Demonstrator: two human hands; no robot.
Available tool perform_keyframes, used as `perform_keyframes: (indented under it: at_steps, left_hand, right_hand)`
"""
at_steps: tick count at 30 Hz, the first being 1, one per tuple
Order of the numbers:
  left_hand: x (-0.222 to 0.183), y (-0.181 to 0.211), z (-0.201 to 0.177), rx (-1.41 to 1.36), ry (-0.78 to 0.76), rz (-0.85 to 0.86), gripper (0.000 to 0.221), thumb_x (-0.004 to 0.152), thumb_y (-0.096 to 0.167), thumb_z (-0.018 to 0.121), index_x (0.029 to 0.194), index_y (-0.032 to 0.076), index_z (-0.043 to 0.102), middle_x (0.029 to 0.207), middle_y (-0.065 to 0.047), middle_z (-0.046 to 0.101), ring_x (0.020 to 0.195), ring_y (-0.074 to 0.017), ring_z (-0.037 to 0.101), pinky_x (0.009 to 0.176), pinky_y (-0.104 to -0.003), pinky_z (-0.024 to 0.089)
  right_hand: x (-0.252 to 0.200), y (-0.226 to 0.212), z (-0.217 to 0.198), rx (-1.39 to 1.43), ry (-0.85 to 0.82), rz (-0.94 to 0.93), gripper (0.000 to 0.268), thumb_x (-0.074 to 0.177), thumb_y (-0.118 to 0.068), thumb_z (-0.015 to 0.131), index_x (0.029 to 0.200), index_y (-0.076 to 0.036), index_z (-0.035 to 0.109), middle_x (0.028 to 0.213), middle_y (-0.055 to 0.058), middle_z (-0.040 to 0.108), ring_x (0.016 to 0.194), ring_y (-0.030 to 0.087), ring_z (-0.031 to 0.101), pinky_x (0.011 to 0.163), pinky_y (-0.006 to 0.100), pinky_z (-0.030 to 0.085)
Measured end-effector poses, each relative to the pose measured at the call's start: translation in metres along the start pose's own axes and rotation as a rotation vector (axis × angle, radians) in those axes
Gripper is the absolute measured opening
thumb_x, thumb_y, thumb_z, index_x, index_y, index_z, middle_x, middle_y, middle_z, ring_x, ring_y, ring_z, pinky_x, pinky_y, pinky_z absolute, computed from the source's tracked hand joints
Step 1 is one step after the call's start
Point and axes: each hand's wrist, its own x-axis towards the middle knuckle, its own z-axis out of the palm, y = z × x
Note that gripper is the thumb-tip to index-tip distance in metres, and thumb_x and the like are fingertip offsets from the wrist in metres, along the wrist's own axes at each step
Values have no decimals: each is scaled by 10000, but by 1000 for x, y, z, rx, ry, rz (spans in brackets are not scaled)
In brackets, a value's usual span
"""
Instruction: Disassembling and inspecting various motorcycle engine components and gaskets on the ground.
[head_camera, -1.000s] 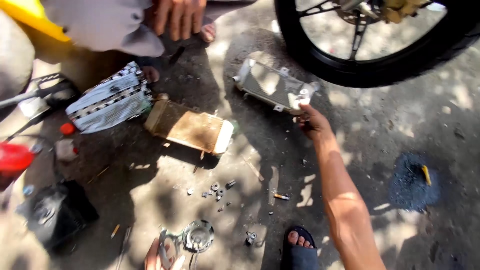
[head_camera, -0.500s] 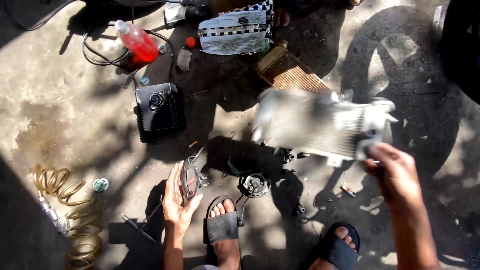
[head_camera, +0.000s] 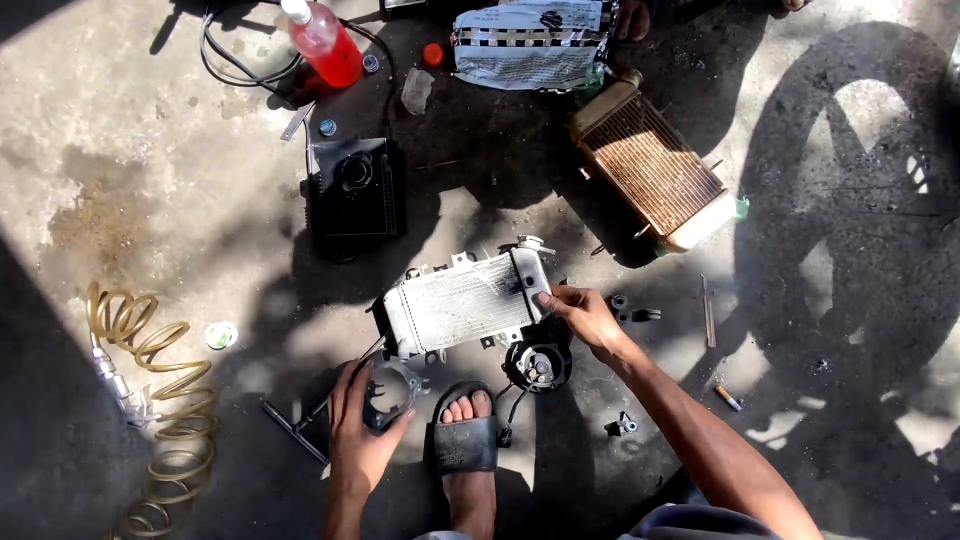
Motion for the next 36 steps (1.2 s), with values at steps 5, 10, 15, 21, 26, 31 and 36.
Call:
perform_keyframes:
  at_steps: [5,10,15,21,26,31,36]
  left_hand:
    - [-31,-52,23,89,-40,-30,903,590,148,885,1421,105,535,1549,-115,451,1258,-356,526,1031,-434,467]
    - [-28,-29,27,51,-48,73,857,626,170,819,1427,97,527,1562,-173,419,1340,-397,481,1097,-452,427]
    - [-5,32,34,-169,-202,212,804,618,176,905,1350,58,594,1567,-145,424,1372,-336,472,1094,-409,440]
    - [12,73,105,-103,-223,656,756,780,452,835,1429,162,578,1507,-150,488,1308,-355,500,1026,-460,434]
    - [34,87,131,-42,-409,757,789,827,369,777,1528,187,462,1508,-183,457,1329,-413,445,998,-543,418]
    - [29,99,119,-48,-393,706,814,779,314,834,1503,170,489,1475,-192,473,1305,-422,456,960,-538,446]
    - [56,85,83,-61,-212,562,874,692,161,919,1471,127,525,1409,-232,518,1267,-447,488,1006,-529,466]
  right_hand:
    - [-9,7,4,-161,11,-83,473,906,-283,703,1261,29,715,938,124,765,748,154,647,651,272,526]
    - [-28,21,1,-393,128,-184,489,854,-319,764,1199,22,705,1047,165,796,824,194,757,713,307,605]
    - [-70,26,-8,-427,241,-151,415,908,-319,717,1172,0,745,892,72,780,606,125,581,557,269,473]
    - [-102,53,-10,-518,204,40,435,975,-460,639,1257,-144,737,1065,140,801,1057,411,720,901,523,560]
    - [-84,92,-14,-405,194,60,439,1001,-475,613,1300,-169,710,1149,170,769,1144,422,685,971,530,536]
    - [-89,79,-12,-392,188,-26,424,984,-458,652,1290,-171,715,1110,178,773,1094,407,710,922,512,566]
    - [-99,58,-18,-281,190,-56,456,984,-416,665,1297,-88,712,1113,222,765,897,347,752,837,481,566]
